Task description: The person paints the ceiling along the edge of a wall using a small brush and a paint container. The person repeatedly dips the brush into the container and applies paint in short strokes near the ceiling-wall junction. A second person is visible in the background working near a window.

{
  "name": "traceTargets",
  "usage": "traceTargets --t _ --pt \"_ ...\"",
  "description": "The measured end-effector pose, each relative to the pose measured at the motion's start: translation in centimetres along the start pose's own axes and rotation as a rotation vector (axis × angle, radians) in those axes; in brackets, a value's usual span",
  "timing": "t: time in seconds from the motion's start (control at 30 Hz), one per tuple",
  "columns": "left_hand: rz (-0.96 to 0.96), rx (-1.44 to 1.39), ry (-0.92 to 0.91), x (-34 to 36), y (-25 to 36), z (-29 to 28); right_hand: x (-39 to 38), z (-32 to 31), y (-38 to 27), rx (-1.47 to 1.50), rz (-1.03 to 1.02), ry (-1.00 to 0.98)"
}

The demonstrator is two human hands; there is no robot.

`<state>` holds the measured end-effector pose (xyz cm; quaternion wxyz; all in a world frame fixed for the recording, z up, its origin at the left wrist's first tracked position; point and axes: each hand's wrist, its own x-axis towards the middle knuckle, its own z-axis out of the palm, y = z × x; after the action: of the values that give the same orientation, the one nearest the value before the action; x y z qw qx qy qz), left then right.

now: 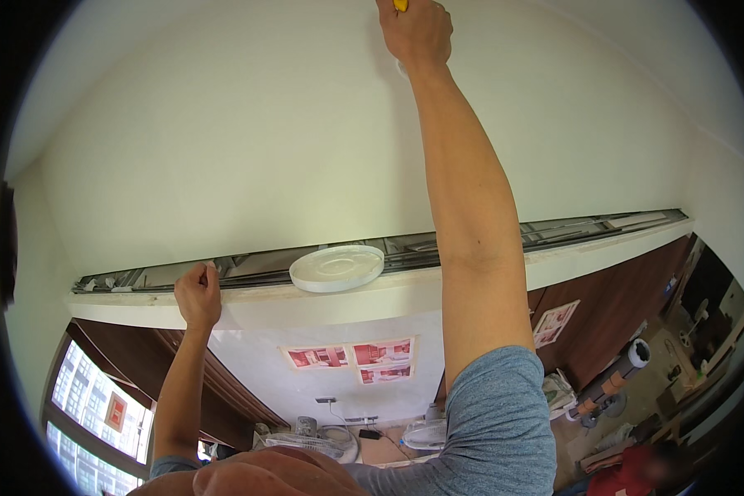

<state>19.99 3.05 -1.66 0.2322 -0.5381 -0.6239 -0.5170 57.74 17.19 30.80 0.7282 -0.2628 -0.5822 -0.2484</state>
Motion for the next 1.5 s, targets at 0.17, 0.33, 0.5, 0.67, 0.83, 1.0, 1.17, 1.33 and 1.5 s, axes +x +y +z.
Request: traceTargets --t 0.17,0.33,0.5,0.67,0.83,1.0,1.17,1.33,1.5 --pt "0.005 -0.008 0.009 -0.1 0.1 -0.1 -0.1 0.0 -0.3 -0.013 0.011 -0.016" --pt "0.003 0.005 0.001 0.0 0.0 0.0 -0.1 0.0 -0.1 -0.019 0.000 -0.007" --pt "0.013 -0.001 0.004 0.0 -0.1 0.0 -0.1 0.2 0.1 -0.011 -0.034 0.013" --pt "0.011 0.003 0.010 -0.1 -0.3 0.0 -0.1 0.1 -0.3 0.013 -0.015 -0.022" --pt "0.004 -0.005 0.006 -0.1 -0.1 0.0 -0.1 0.0 -0.4 -0.014 -0.003 -0.038" --pt "0.004 0.004 0.004 0.0 0.0 0.0 -0.1 -0.1 -0.6 -0.021 -0.001 -0.050" --pt "0.011 0.012 0.007 0.0 -0.1 0.0 -0.1 -0.1 -0.7 -0.024 -0.006 -0.056" --pt "0.012 0.023 0.002 -0.1 0.0 -0.1 -0.1 -0.1 -0.4 -0.013 -0.034 -0.061" --pt "0.014 0.024 -0.005 -0.1 0.1 -0.2 -0.1 -0.2 -0.8 -0.019 0.002 -0.093"
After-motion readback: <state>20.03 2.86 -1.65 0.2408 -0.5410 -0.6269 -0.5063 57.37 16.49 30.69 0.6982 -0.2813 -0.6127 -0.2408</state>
